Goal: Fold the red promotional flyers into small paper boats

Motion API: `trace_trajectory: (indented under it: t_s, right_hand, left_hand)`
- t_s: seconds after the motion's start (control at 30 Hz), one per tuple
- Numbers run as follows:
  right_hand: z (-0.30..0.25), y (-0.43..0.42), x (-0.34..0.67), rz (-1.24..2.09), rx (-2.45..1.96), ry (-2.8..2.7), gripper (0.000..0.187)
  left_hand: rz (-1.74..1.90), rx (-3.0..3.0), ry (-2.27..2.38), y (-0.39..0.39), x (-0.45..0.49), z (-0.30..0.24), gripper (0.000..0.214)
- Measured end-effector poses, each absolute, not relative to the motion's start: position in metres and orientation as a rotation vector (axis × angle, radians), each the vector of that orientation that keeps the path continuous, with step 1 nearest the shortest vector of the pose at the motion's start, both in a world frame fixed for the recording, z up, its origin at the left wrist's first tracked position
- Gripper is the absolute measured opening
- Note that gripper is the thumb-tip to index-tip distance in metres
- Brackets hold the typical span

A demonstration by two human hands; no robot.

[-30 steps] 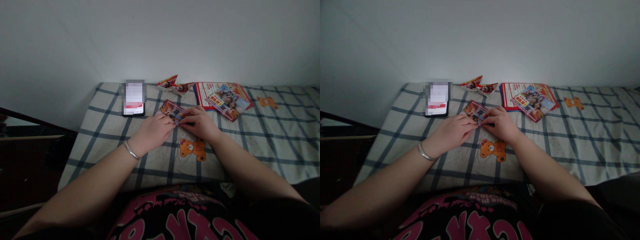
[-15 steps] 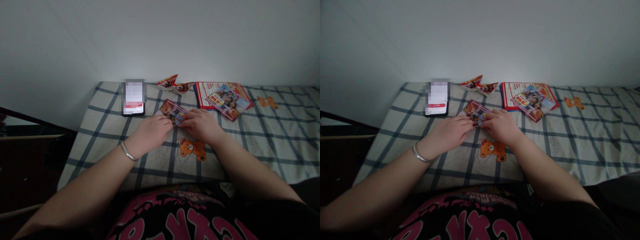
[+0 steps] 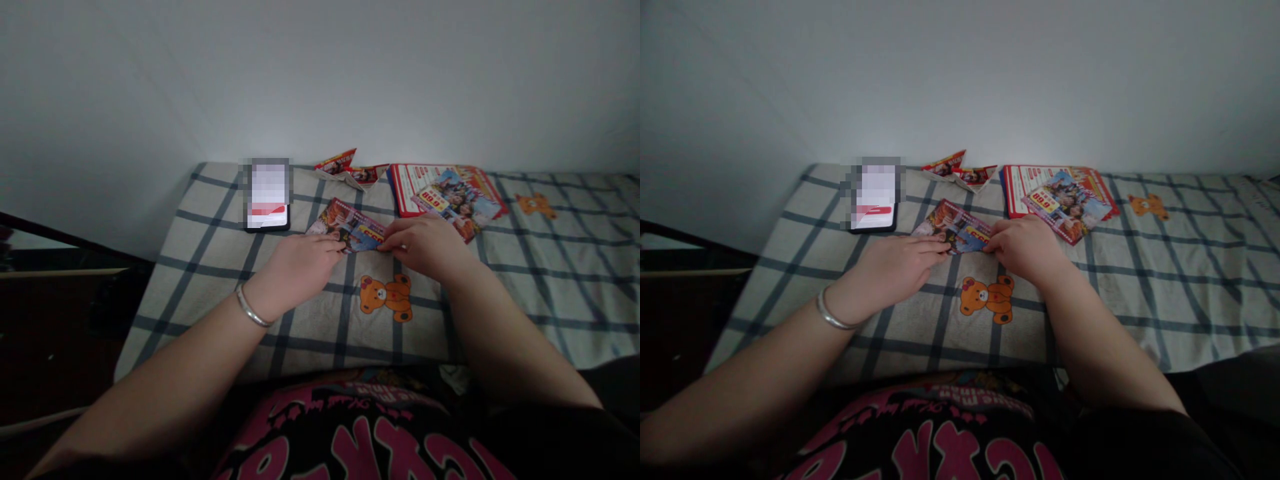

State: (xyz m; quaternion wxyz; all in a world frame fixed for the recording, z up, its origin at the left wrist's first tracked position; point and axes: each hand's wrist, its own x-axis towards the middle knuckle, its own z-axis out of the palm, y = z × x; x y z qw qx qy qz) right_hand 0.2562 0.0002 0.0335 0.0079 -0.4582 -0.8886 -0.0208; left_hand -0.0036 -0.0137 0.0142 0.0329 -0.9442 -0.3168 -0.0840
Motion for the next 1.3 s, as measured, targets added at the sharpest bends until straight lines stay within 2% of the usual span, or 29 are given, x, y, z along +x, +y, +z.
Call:
trace_trajectory:
  t_s: [0.23,0.63,0.8,0.9,1.13,1.3]
  right_hand:
    - [0.036,0.002,0.264,-0.067,-1.514,-2.758,0.028]
    - [0.030,0.000,0.256,-0.229,-1.241,-2.676,0.017]
    - [0.014,0.004,0.250,-0.048,-1.078,-2.714,0.032]
    - [0.007,0.007,0.246,-0.059,-1.059,-2.736,0.034]
    - [0.006,0.005,0.239,-0.224,-1.072,-2.760,0.022]
    - [0.002,0.003,0.231,-0.139,-1.093,-2.586,0.018]
  left_hand:
    - [-0.241,-2.924,-0.983,-0.011,-0.005,0.011,0.031]
    - [-0.250,-2.881,-1.048,-0.013,-0.005,0.015,0.027]
    - [-0.292,-2.898,-1.068,-0.009,-0.004,0.011,0.025]
    - [-0.355,-2.918,-1.096,-0.006,-0.002,0.007,0.022]
    - [-0.479,-2.882,-1.091,-0.001,0.006,-0.001,0.016]
    - [-0.598,-2.828,-1.138,-0.001,0.005,-0.001,0.013]
